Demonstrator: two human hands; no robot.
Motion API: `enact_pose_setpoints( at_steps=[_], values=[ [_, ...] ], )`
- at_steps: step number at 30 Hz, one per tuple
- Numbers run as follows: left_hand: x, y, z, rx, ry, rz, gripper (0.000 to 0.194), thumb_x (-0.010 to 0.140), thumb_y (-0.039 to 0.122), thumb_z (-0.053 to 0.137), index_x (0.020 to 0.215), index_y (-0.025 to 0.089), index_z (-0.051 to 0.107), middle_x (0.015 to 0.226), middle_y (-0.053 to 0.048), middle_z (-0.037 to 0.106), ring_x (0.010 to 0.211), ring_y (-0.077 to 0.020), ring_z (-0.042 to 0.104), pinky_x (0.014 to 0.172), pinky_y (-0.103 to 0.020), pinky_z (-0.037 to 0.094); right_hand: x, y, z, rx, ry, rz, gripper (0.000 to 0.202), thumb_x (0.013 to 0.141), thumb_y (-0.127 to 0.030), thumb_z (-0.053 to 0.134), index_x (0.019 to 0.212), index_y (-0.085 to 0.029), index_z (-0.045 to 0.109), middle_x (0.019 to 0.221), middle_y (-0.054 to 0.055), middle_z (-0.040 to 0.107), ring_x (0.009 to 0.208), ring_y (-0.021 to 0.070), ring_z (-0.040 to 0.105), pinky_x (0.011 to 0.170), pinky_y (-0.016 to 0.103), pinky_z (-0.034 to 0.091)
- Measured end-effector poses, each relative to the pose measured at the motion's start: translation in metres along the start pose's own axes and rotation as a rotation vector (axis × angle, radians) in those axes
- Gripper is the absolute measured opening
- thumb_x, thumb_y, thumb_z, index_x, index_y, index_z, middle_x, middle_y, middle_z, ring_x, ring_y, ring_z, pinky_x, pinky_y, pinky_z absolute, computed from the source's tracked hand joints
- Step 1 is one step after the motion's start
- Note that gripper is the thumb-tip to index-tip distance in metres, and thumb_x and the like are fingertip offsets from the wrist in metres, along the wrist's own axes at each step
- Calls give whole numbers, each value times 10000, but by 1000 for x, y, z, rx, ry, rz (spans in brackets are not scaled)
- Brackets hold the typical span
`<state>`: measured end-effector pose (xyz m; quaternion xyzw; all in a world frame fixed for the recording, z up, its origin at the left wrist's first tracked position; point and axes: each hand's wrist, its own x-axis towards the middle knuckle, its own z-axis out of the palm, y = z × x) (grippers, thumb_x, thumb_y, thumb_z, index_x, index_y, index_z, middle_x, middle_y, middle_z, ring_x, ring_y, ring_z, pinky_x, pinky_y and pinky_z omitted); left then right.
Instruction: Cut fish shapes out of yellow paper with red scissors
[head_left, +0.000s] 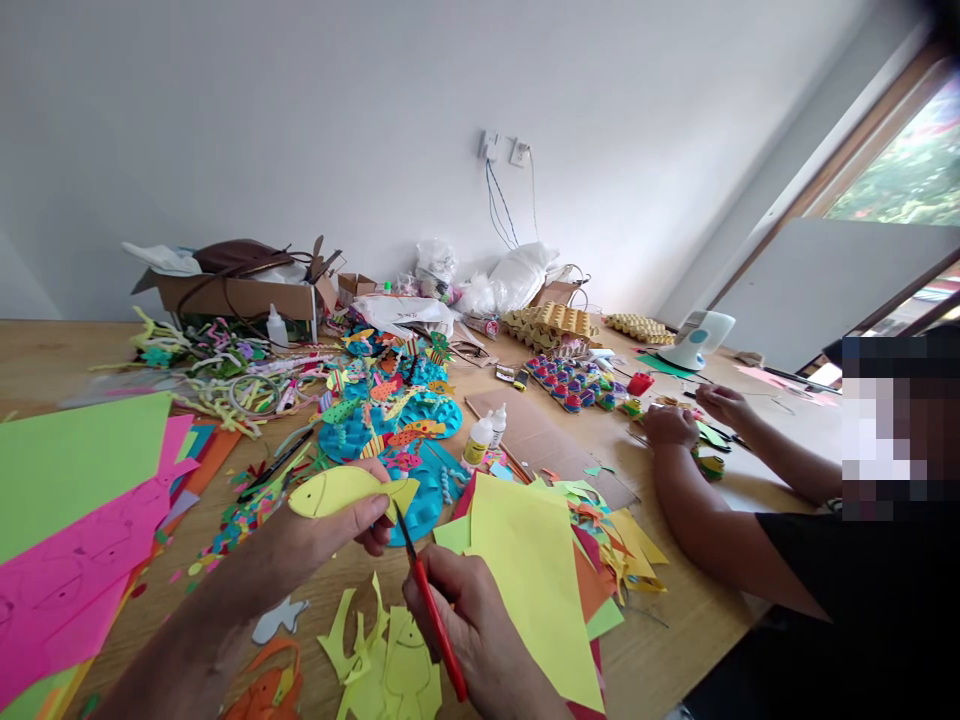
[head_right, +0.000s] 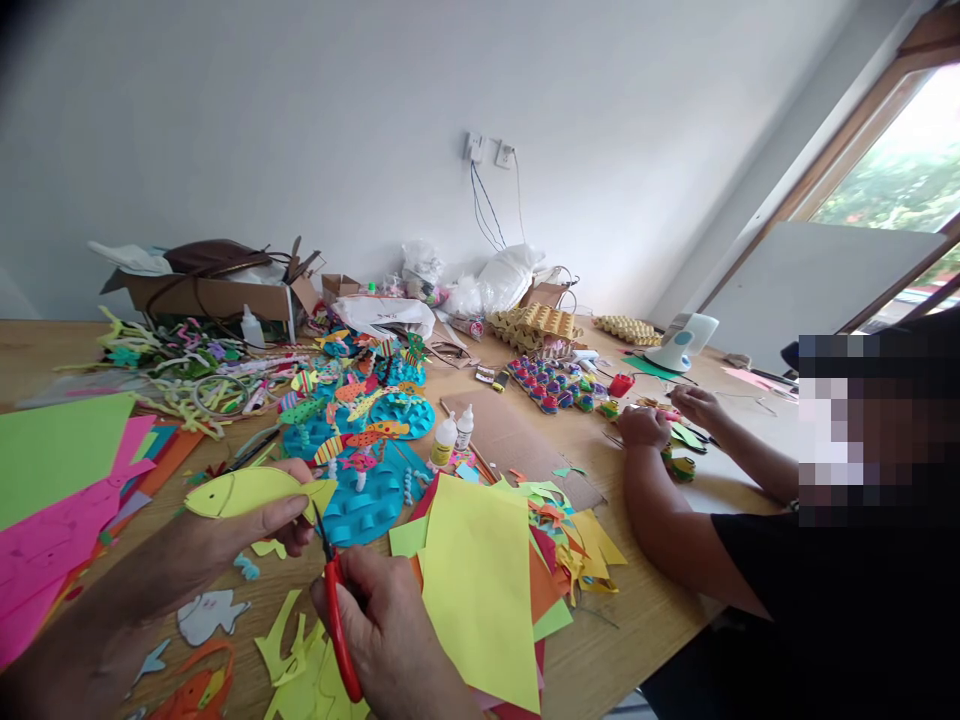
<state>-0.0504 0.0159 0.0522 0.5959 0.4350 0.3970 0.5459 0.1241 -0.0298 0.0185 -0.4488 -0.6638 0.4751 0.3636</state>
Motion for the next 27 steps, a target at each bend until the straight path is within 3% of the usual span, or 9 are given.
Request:
enact_pose_setpoints(
  at_steps=[7,12,18,27],
  values=[
    [1,-3,-4,28,-40,4,147,799,334,579,752,224,664,628,9,664,615,-166,610,597,-238,480,0,0,-2,-78,1,-38,290,871,-231,461,604,-191,355,561,-64,299,516,84,263,464,196,229],
    [-1,-3,-6,89,5,3,210,798,369,575,701,216,680,643,-16,660,643,-195,605,637,-272,476,0,2,-1,-51,13,-43,272,860,-217,465,606,-190,373,552,-62,310,515,87,280,468,198,236],
    [-2,1,-8,198,-89,35,252,840,372,517,670,226,631,681,-6,639,730,-209,607,715,-273,451,-1,3,-1,-55,9,-50,265,865,-213,461,619,-195,365,549,-65,313,508,87,280,461,197,235],
    [-2,5,-9,209,-131,24,229,838,362,501,675,228,592,673,0,609,700,-194,590,686,-258,438,-2,7,-3,-195,25,-77,280,882,-238,484,632,-196,367,559,-67,335,518,89,304,473,198,237]
  ],
)
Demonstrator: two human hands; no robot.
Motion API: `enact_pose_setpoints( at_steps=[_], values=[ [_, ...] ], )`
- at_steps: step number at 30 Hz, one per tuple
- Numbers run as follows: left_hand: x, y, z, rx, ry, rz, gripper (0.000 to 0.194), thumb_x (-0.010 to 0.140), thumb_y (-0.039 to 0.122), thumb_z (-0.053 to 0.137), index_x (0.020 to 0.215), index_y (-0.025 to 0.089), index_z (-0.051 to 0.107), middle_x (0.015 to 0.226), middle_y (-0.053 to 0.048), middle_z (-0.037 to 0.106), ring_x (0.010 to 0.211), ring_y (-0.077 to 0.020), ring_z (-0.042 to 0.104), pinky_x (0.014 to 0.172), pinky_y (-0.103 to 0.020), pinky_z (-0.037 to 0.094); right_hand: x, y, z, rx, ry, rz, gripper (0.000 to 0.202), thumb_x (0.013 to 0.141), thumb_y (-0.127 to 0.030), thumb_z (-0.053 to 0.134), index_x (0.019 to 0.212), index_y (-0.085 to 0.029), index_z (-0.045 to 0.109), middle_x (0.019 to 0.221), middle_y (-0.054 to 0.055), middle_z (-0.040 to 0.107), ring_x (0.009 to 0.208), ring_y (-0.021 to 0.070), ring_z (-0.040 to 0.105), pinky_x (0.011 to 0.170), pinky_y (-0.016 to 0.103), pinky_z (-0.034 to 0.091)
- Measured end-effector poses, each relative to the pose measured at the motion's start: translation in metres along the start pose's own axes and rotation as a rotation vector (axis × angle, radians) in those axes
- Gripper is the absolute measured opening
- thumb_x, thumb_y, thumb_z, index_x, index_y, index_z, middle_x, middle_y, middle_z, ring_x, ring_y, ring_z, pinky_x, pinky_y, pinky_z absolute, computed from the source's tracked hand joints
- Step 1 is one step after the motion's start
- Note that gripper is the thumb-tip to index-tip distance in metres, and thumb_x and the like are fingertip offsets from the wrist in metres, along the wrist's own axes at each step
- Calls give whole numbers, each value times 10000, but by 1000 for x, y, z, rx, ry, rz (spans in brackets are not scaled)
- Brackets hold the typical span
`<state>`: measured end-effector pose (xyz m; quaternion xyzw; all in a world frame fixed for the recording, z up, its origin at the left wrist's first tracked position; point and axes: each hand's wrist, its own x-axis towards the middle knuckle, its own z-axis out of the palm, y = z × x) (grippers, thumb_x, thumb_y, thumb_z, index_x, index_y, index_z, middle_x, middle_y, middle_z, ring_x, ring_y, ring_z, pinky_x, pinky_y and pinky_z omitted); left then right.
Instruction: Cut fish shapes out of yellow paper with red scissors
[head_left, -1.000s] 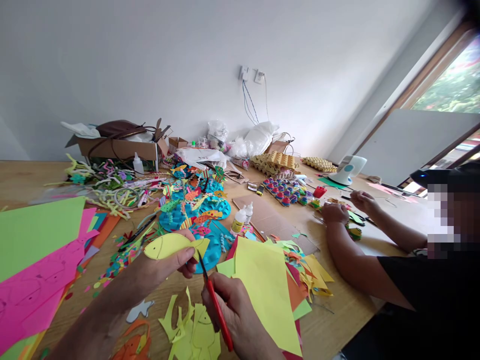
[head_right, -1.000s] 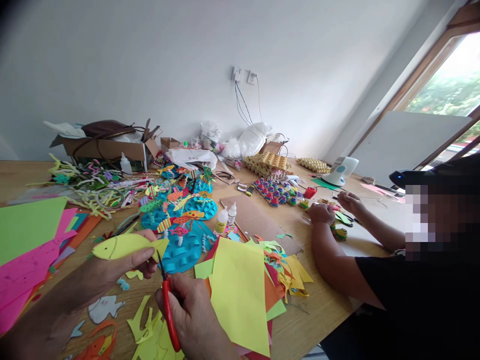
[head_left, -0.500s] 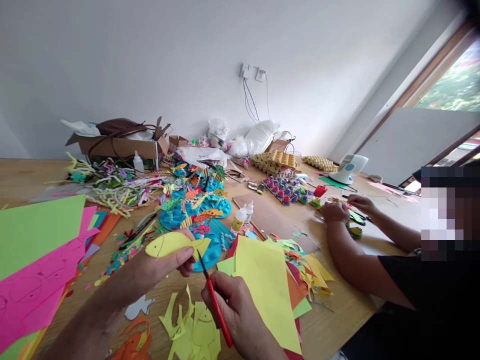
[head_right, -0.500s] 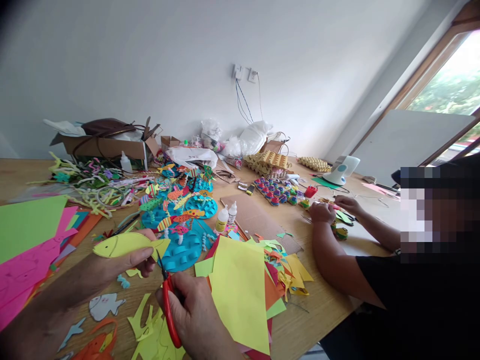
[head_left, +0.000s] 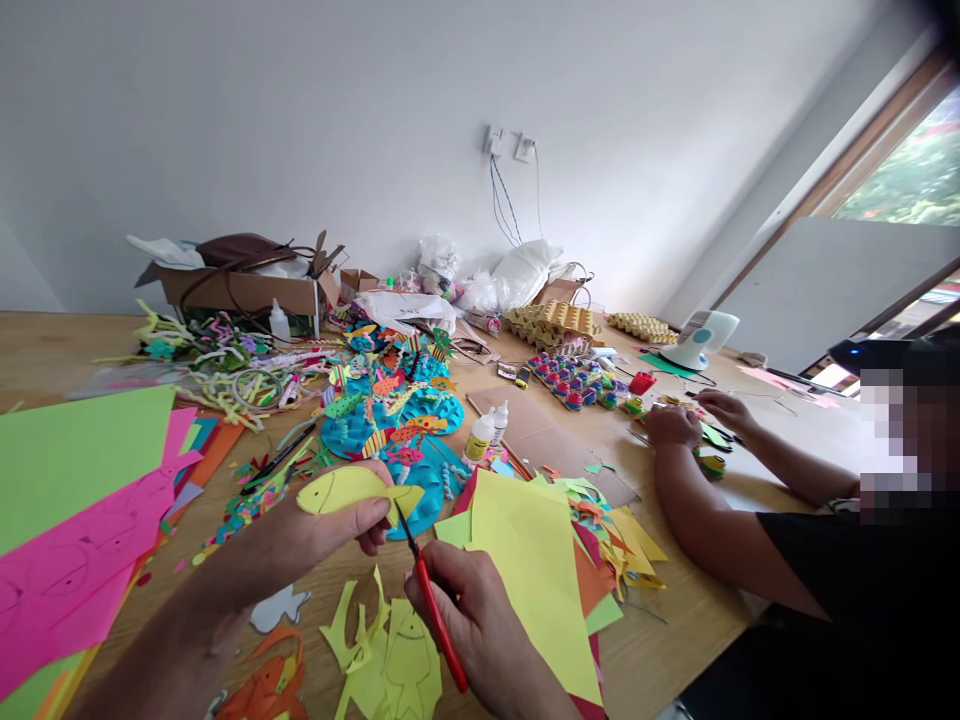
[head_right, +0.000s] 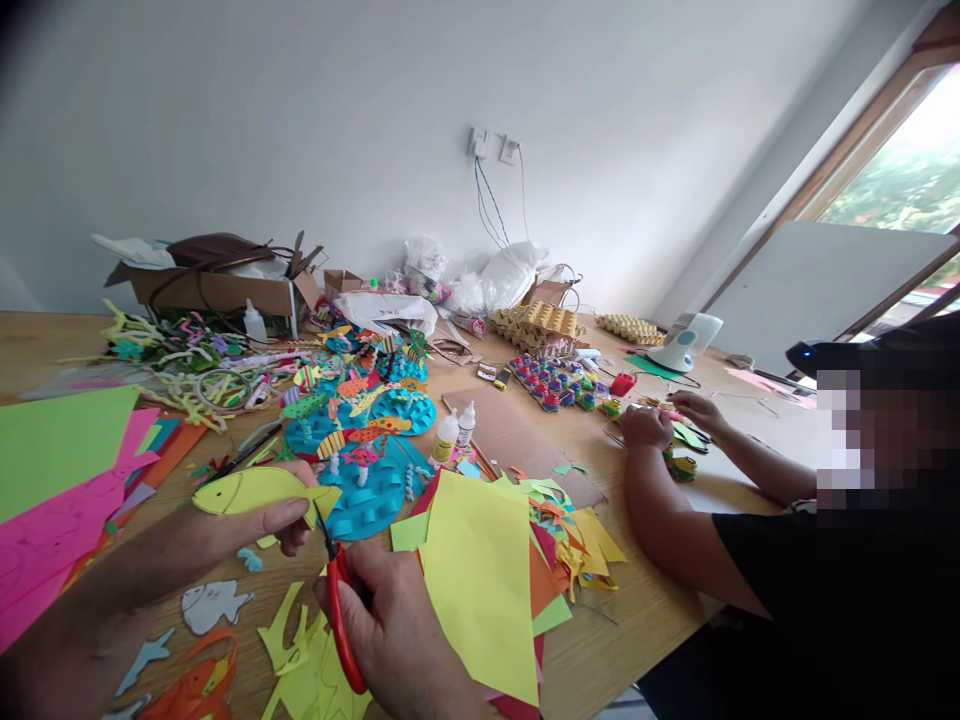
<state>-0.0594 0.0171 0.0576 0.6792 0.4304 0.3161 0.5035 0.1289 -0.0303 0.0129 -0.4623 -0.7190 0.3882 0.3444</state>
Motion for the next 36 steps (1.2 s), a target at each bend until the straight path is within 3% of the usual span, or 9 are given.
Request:
enact_pose_setpoints(
  at_steps=[6,10,15,24,27,32,36],
  values=[
    [0,1,0,-1,-12,1,211,828,351,505,681,228,591,655,7,596,681,-180,580,679,-251,441,0,1,0,-16,-4,-12,275,879,-225,488,635,-195,366,559,-68,337,518,88,307,476,200,237],
    [1,-1,-4,-83,33,-13,186,836,412,525,833,247,610,680,22,602,660,-163,567,621,-226,438,1,3,-3,-10,-8,-15,271,896,-240,462,645,-191,373,564,-66,340,517,86,304,470,193,242],
    [2,-5,-17,-84,166,20,220,840,458,531,928,285,634,959,16,645,943,-206,581,778,-244,446,1,6,-10,-76,-18,-62,286,893,-217,464,633,-190,349,554,-70,339,503,81,289,464,191,227],
    [3,1,-20,249,90,-19,132,763,350,598,811,249,668,884,8,688,917,-250,625,795,-297,445,3,7,-20,-164,-71,-78,280,900,-197,476,640,-187,371,549,-71,365,496,76,321,472,180,236],
    [0,3,-22,330,22,-29,167,748,297,618,900,278,685,957,25,714,940,-245,636,838,-299,443,4,6,-24,-186,-107,-68,292,901,-205,484,632,-185,372,547,-71,367,492,75,317,467,179,234],
    [-9,3,-37,436,-96,-28,396,711,328,682,1106,347,658,1218,33,656,1159,-275,545,963,-315,386,4,7,-32,-279,-158,-56,318,919,-254,472,625,-187,370,529,-71,363,468,75,296,456,187,224],
    [-10,1,-39,409,-79,-38,349,803,424,586,1141,348,631,1262,25,630,1197,-259,517,982,-306,368,5,9,-36,-332,-173,-60,331,926,-282,465,621,-187,378,522,-67,382,467,76,308,451,187,224]
  ],
)
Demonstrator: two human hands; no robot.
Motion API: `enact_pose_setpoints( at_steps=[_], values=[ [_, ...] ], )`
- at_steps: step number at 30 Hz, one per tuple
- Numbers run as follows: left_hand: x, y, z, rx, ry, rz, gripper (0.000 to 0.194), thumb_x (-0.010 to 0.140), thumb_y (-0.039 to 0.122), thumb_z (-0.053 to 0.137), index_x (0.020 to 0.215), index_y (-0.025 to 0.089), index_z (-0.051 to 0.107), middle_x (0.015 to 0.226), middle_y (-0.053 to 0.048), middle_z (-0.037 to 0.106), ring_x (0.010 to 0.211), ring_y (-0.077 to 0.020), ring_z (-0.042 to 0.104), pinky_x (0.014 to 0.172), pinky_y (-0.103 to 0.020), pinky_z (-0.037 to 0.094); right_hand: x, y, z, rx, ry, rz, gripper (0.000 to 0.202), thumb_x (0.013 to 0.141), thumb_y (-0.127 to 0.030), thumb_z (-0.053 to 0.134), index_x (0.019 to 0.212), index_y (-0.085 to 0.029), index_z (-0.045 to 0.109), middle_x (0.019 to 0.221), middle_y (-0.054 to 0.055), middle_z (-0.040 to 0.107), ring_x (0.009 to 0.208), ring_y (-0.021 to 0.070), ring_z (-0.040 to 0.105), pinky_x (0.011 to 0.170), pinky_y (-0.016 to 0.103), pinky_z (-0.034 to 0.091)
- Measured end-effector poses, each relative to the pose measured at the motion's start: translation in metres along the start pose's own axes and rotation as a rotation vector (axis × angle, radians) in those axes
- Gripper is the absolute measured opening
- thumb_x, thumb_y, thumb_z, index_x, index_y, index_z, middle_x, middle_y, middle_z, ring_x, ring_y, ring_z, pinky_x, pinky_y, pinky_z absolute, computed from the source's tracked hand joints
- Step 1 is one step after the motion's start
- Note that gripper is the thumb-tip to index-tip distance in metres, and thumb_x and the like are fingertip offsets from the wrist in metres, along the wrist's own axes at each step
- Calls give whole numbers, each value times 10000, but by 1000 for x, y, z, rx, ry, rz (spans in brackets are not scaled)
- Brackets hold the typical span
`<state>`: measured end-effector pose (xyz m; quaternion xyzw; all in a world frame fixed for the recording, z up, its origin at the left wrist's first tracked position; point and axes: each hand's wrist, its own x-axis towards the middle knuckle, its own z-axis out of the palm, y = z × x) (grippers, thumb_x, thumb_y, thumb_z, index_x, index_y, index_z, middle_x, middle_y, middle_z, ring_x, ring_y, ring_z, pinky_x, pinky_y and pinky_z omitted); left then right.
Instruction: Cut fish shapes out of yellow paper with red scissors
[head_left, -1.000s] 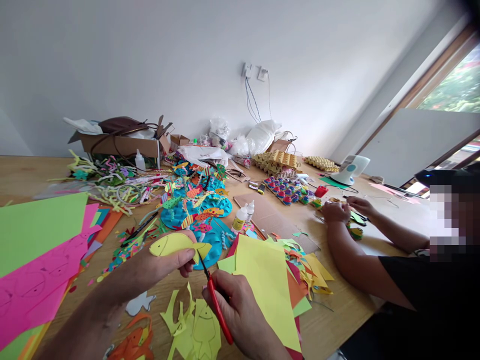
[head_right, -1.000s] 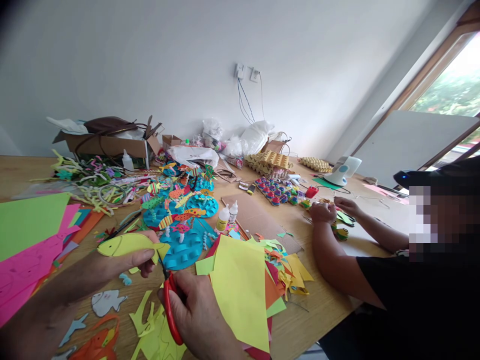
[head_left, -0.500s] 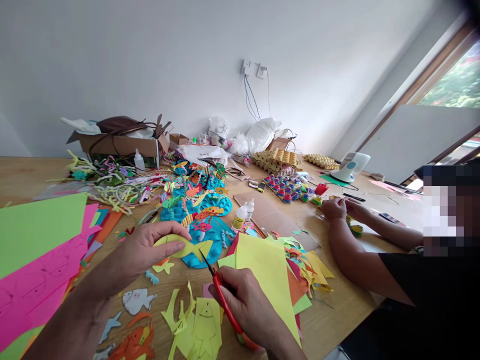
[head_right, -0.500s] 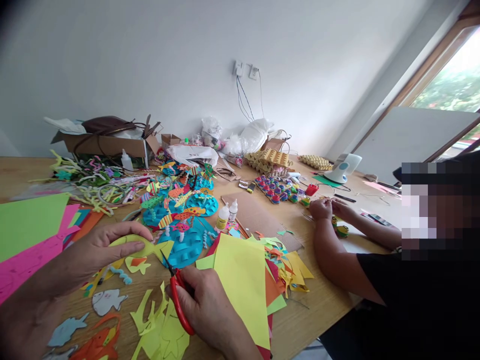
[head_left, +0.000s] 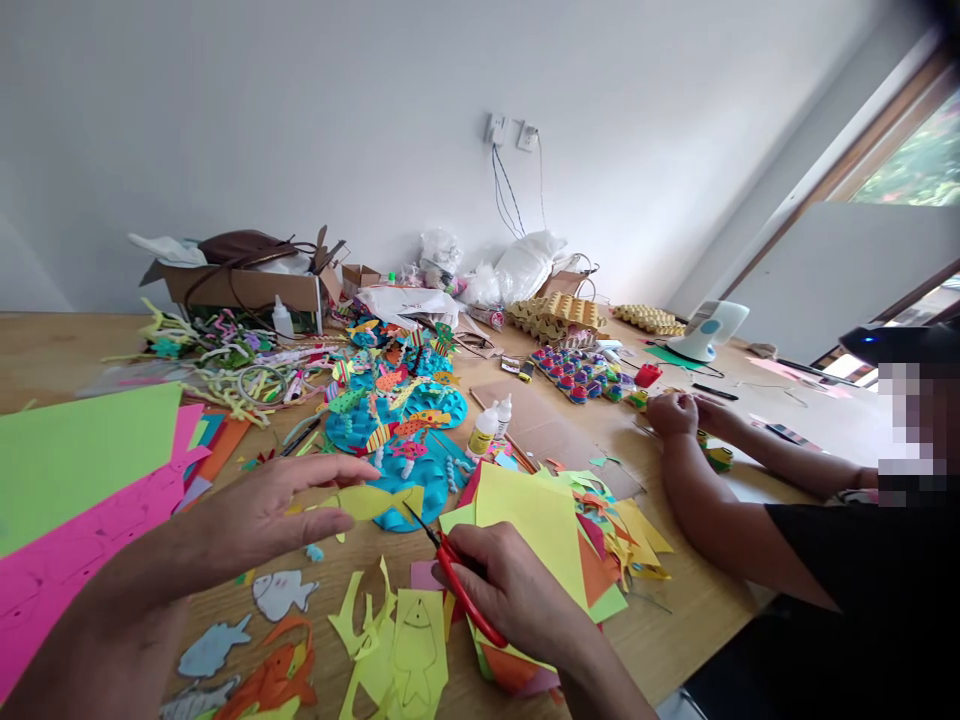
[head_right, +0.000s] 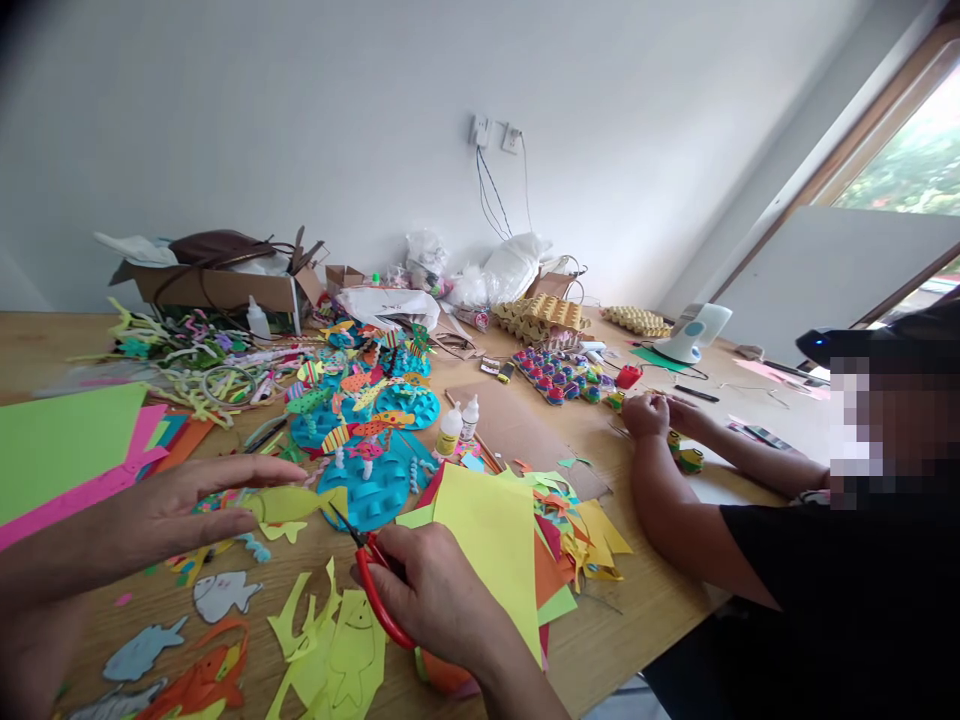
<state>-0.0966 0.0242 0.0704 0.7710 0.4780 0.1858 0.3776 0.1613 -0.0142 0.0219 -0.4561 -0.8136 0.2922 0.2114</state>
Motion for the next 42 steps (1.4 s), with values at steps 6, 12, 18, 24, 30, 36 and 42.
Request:
enact_pose_setpoints(
  at_steps=[6,12,18,24,30,36,42],
  values=[
    [15,13,24,67,97,164,188,852,320,508,826,230,671,860,-5,710,826,-190,639,742,-242,446,3,-2,-3,-12,-33,-15,303,912,-250,482,624,-179,422,509,-70,392,453,69,313,447,187,223],
    [21,12,34,48,151,148,172,828,286,497,722,213,612,730,13,638,705,-168,594,666,-249,422,6,1,-1,75,-30,-8,316,910,-290,496,624,-178,424,522,-66,402,472,74,330,451,184,239],
    [27,8,38,-241,146,64,178,785,325,519,652,207,516,638,49,469,631,-139,464,594,-236,364,8,4,6,285,20,-2,306,893,-273,466,611,-186,388,536,-59,388,490,85,342,468,192,267],
    [25,19,42,-478,142,12,186,759,352,529,660,201,488,644,54,438,624,-128,412,579,-231,341,9,3,19,513,36,44,331,886,-337,441,595,-194,375,513,-53,377,475,90,341,451,198,274],
    [25,28,47,-535,189,-27,208,735,372,564,633,206,488,620,56,432,587,-124,389,540,-226,335,9,2,27,650,58,59,463,854,-576,459,608,-183,433,493,-41,425,444,88,363,431,194,293],
    [23,30,51,-573,132,-38,227,763,391,545,651,207,471,636,57,424,604,-125,397,574,-237,360,10,-1,32,747,76,87,503,830,-626,472,626,-166,488,481,-40,438,421,83,389,418,181,312],
    [25,30,56,-630,125,-37,217,748,386,556,657,202,487,618,63,433,598,-122,411,576,-234,363,10,-4,36,794,96,109,494,826,-619,480,638,-163,502,474,-44,442,394,71,378,401,172,315]
  ],
)
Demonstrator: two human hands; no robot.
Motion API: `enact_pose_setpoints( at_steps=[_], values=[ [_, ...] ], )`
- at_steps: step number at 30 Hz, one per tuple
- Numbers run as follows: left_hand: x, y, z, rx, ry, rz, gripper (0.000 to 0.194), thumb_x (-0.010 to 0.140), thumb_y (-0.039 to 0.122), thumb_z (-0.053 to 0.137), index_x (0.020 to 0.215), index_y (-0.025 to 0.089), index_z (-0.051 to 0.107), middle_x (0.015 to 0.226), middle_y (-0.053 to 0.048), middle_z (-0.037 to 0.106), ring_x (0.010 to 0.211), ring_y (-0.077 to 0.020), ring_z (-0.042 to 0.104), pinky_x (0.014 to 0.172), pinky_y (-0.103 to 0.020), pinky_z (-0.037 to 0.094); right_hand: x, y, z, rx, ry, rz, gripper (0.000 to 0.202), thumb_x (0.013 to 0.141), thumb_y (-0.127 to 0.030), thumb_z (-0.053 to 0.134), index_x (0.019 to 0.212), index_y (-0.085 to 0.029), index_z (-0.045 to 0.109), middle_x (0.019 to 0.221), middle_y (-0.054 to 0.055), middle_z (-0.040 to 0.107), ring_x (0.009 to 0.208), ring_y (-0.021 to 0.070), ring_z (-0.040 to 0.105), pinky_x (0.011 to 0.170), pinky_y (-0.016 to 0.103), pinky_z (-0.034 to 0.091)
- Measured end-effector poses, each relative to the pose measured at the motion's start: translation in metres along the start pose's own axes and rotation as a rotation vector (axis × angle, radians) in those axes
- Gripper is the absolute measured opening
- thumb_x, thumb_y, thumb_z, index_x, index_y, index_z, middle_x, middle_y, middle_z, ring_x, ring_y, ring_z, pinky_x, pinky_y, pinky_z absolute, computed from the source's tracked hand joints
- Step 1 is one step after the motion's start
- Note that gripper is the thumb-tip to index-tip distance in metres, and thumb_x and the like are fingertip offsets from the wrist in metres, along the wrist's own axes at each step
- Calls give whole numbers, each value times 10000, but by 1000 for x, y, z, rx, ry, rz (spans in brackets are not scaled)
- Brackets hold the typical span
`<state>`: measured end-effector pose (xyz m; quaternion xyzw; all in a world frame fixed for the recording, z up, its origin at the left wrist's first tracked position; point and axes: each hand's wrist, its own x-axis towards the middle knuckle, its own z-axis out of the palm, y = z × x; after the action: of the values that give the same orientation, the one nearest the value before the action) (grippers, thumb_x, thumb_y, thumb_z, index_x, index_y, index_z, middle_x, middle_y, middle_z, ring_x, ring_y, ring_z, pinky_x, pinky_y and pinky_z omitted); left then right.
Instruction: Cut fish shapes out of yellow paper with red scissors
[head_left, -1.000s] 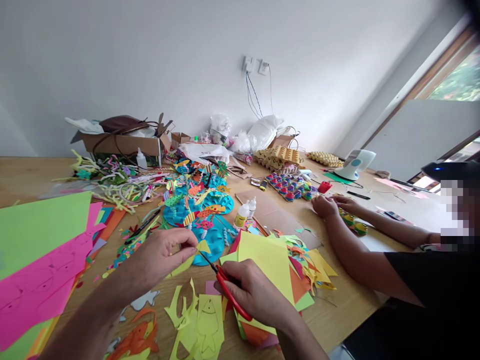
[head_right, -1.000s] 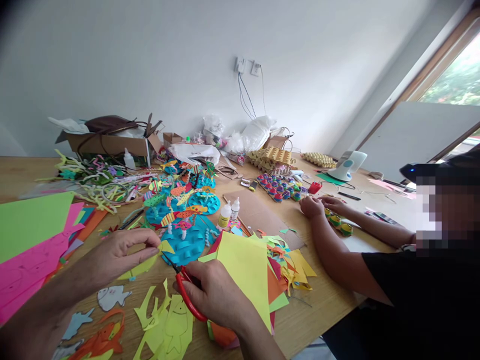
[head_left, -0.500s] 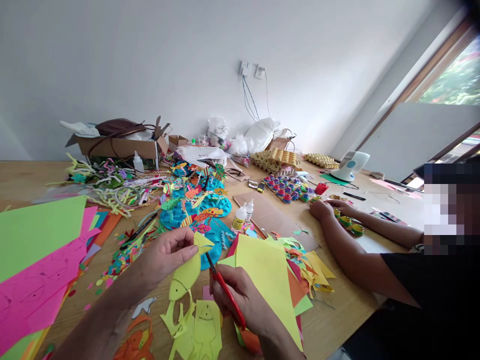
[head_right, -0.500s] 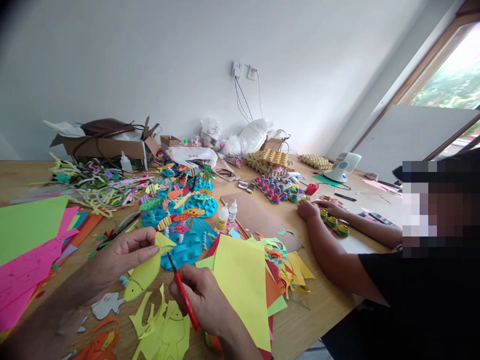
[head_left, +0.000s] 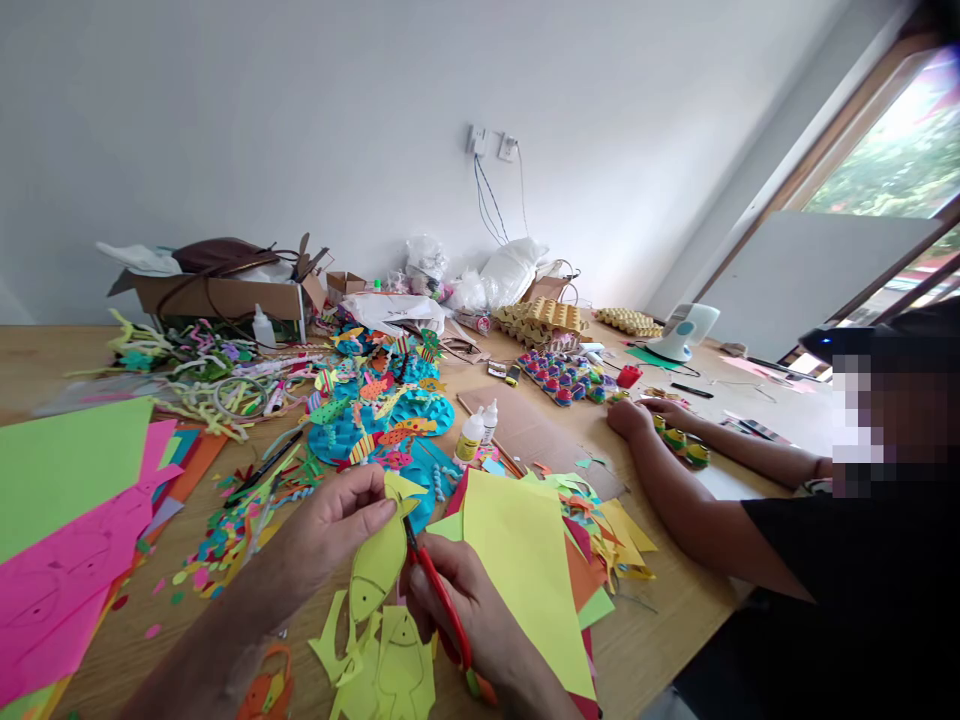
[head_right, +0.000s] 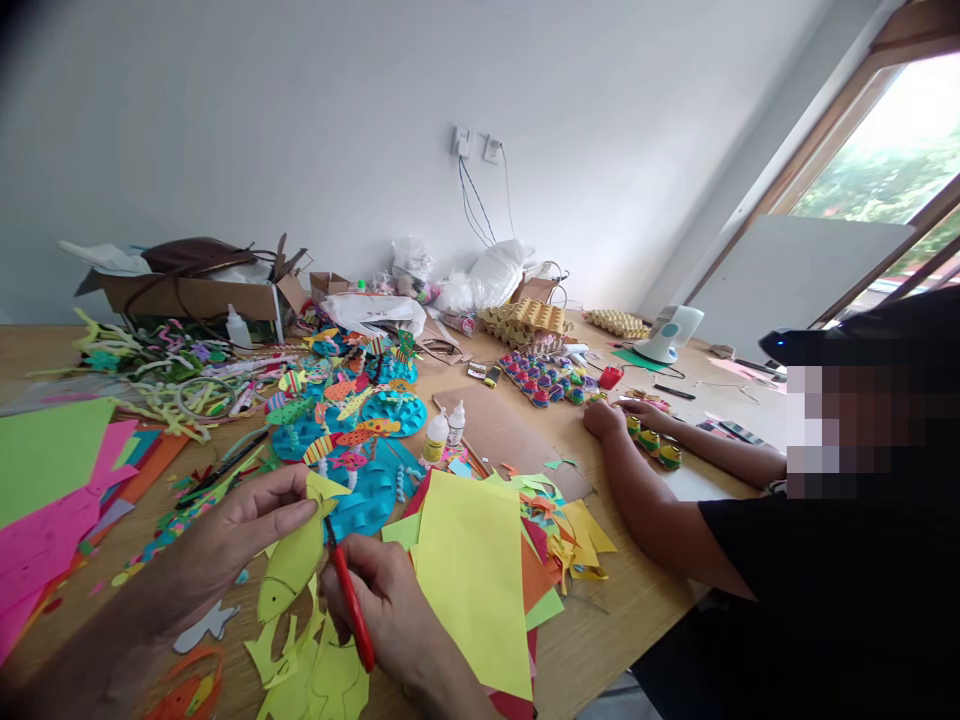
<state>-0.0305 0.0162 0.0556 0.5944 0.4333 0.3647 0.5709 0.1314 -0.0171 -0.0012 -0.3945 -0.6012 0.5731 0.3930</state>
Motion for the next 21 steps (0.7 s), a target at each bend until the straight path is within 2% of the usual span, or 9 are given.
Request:
enact_pose_setpoints(
  at_steps=[8,15,21],
  values=[
    [1,-6,-1,-39,-63,12,195,795,370,538,714,193,526,659,50,483,626,-125,445,587,-229,384,1,4,4,50,17,-8,567,767,-719,464,643,-167,494,469,-46,440,392,71,371,399,174,310],
    [1,-8,-1,55,-44,48,214,806,375,506,689,197,514,649,48,460,627,-131,426,590,-234,373,0,0,8,51,68,27,583,734,-745,475,605,-176,465,449,-51,422,380,68,357,381,174,290],
    [1,-6,0,36,-25,38,212,788,375,522,675,196,519,636,50,461,610,-128,426,582,-230,381,0,-1,10,67,85,-28,545,782,-685,481,571,-186,421,430,-65,377,383,66,330,389,174,288]
  ],
)
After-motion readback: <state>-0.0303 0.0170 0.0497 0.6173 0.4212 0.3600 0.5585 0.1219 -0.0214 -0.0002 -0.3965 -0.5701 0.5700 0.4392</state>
